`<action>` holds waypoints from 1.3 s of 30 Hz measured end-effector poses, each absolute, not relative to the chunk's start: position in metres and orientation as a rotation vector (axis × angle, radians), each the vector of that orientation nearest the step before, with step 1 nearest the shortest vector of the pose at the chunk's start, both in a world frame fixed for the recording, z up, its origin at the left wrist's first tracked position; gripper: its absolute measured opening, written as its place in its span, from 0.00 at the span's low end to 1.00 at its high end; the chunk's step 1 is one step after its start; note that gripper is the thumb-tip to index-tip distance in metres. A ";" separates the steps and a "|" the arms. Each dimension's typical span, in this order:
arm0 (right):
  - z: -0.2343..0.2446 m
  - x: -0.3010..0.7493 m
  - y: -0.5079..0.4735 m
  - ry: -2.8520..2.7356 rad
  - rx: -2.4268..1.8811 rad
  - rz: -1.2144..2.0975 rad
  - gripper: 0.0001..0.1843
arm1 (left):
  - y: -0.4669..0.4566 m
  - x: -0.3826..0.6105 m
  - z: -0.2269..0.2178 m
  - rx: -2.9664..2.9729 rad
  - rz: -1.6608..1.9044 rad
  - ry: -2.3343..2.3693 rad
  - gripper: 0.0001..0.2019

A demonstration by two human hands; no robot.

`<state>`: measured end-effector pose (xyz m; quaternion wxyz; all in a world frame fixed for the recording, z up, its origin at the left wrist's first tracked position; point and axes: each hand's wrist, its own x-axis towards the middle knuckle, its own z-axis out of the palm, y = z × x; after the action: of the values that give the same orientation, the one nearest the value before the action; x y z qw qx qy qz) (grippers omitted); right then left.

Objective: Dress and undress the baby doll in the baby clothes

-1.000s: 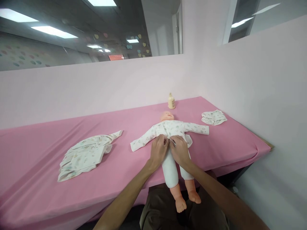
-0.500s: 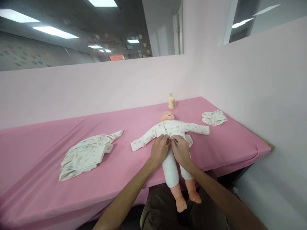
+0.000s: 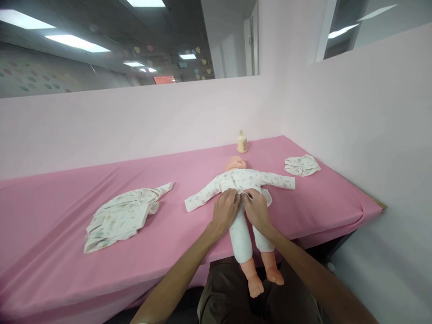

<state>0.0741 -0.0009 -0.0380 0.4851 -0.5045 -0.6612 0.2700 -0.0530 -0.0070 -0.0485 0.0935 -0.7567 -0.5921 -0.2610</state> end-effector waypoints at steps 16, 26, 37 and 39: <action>-0.046 0.067 -0.004 -1.608 -1.181 0.584 0.11 | -0.011 -0.051 -0.045 -2.243 -0.626 -1.794 0.07; -0.049 0.062 -0.006 -1.549 -1.117 0.668 0.11 | -0.013 -0.050 -0.047 -2.260 -0.674 -1.808 0.08; -0.053 0.065 -0.013 -1.653 -1.043 0.645 0.19 | -0.008 -0.065 -0.030 -2.550 -1.192 -2.044 0.06; -0.053 0.066 -0.014 -1.656 -1.043 0.658 0.21 | -0.008 -0.068 -0.025 -2.638 -1.303 -2.062 0.08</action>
<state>0.0657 -0.0136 -0.0533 0.5129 -0.4336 -0.6885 0.2736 -0.0679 -0.0082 -0.0249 -0.2235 -0.7156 -0.5594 -0.3536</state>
